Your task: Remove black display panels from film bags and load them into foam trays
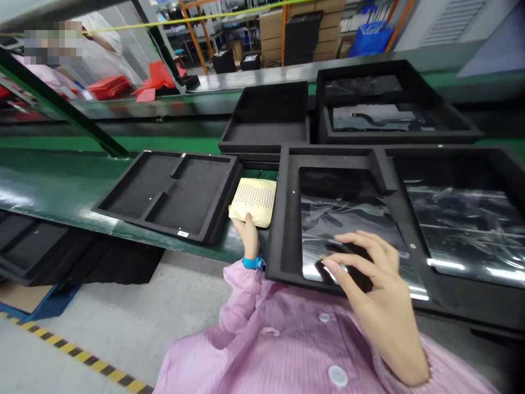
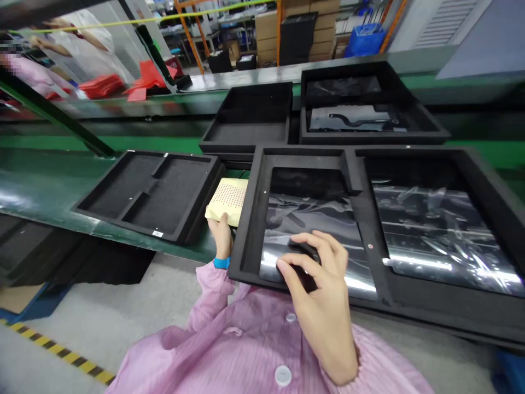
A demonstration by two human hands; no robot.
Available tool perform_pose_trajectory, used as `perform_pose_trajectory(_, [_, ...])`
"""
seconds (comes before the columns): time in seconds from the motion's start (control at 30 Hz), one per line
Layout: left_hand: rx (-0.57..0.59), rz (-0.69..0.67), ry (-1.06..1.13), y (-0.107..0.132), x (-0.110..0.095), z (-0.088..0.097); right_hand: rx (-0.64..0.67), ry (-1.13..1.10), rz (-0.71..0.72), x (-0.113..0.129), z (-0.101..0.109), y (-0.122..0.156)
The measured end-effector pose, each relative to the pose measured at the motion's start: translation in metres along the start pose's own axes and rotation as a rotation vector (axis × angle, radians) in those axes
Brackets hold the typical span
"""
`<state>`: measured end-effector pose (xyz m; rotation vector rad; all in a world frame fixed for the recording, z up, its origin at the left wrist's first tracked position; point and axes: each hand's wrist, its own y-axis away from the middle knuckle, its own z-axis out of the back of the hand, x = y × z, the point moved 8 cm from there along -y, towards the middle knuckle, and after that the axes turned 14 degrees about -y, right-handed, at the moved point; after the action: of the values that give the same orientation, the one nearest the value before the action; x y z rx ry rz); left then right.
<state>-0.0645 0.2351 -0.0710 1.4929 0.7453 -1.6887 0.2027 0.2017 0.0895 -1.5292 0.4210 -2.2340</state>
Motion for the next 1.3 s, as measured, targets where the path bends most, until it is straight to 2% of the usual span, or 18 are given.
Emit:
perform_pose_trajectory(0.1, [-0.025, 0.008, 0.004, -0.001, 0.01, 0.004, 0.035, 0.044, -0.045, 0.001, -0.011, 0.012])
perform_pose_trajectory(0.27, [-0.016, -0.006, 0.008, -0.007, 0.019, 0.005, 0.109, 0.081, -0.052, 0.009, -0.027, 0.017])
perform_pose_trajectory(0.67, [0.059, 0.014, 0.009, -0.007, 0.022, 0.002, 0.002, 0.141, -0.069, 0.014, -0.029, 0.028])
perform_pose_trajectory(0.87, [0.066, 0.011, 0.024, -0.008, 0.022, 0.002, 0.041, 0.259, 0.003, 0.019, -0.036, 0.027])
perform_pose_trajectory(1.03, [0.058, 0.014, 0.013, -0.009, 0.023, 0.002, 0.032, 0.327, -0.032, 0.01, -0.032, 0.022])
perform_pose_trajectory(1.17, [0.037, 0.023, -0.003, -0.011, 0.026, 0.004, -0.021, 0.345, -0.013, 0.004, -0.015, 0.022])
perform_pose_trajectory(1.23, [0.018, 0.022, -0.011, -0.012, 0.027, 0.006, 0.023, 0.328, 0.045, 0.005, -0.011, 0.023])
perform_pose_trajectory(1.3, [-0.004, 0.023, -0.02, -0.012, 0.028, 0.007, 0.157, 0.331, 0.146, 0.008, -0.017, 0.025])
